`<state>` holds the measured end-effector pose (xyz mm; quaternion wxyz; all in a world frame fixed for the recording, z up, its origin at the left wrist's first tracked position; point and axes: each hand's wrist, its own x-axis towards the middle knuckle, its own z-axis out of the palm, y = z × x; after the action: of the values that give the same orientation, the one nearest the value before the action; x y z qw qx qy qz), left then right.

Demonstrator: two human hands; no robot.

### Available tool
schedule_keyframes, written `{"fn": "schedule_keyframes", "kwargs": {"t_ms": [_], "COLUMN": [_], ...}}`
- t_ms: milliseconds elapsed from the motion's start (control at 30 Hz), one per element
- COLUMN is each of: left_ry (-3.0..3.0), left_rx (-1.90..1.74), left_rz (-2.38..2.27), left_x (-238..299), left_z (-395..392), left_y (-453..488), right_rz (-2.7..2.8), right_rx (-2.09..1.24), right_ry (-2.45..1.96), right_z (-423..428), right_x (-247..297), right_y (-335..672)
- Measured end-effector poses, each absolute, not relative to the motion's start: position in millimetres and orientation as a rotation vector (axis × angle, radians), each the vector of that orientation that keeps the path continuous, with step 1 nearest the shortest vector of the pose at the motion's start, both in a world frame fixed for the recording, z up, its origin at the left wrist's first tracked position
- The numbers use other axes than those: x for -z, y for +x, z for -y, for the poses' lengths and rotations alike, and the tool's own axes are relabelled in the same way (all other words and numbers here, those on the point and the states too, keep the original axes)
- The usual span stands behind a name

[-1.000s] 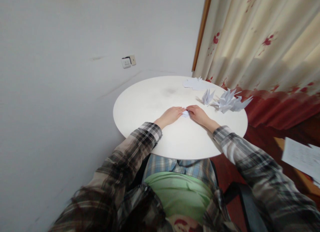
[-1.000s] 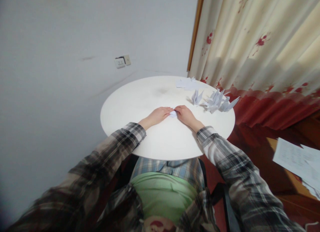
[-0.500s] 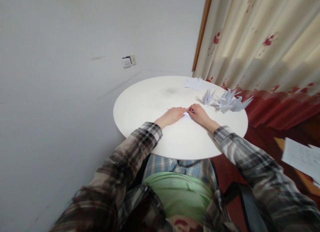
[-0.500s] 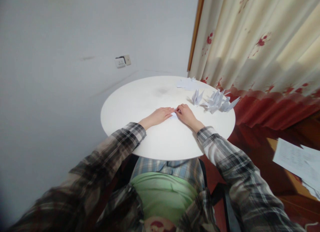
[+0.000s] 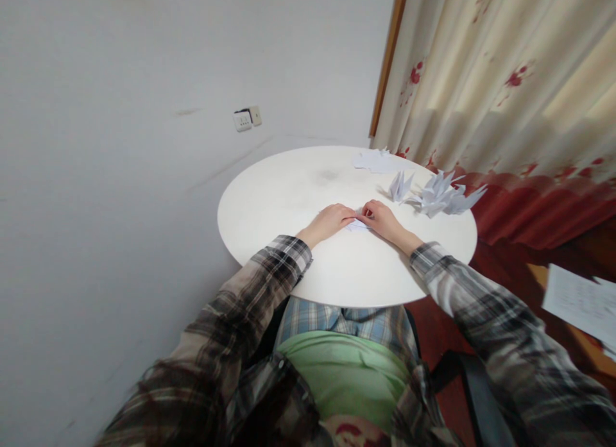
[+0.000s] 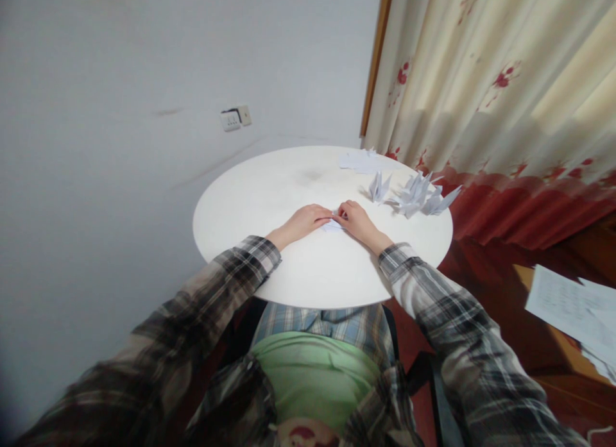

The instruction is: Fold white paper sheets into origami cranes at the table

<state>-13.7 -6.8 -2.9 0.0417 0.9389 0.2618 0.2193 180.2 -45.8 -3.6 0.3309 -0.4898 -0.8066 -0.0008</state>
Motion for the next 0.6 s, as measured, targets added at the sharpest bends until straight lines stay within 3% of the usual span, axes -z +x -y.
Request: {"fn": "schedule_keyframes", "kwargs": {"t_ms": [600], "left_ry": [2.85], "left_rx": [-0.703], "left_rz": [-0.941], "left_x": [-2.4], "left_z": [12.3], "left_y": [-15.5], "right_rz": [2.119], "right_rx": [-0.037], "right_ry": [-1.182], "right_z": [49.9], "right_x": [1.6], "right_y": [177.8]}}
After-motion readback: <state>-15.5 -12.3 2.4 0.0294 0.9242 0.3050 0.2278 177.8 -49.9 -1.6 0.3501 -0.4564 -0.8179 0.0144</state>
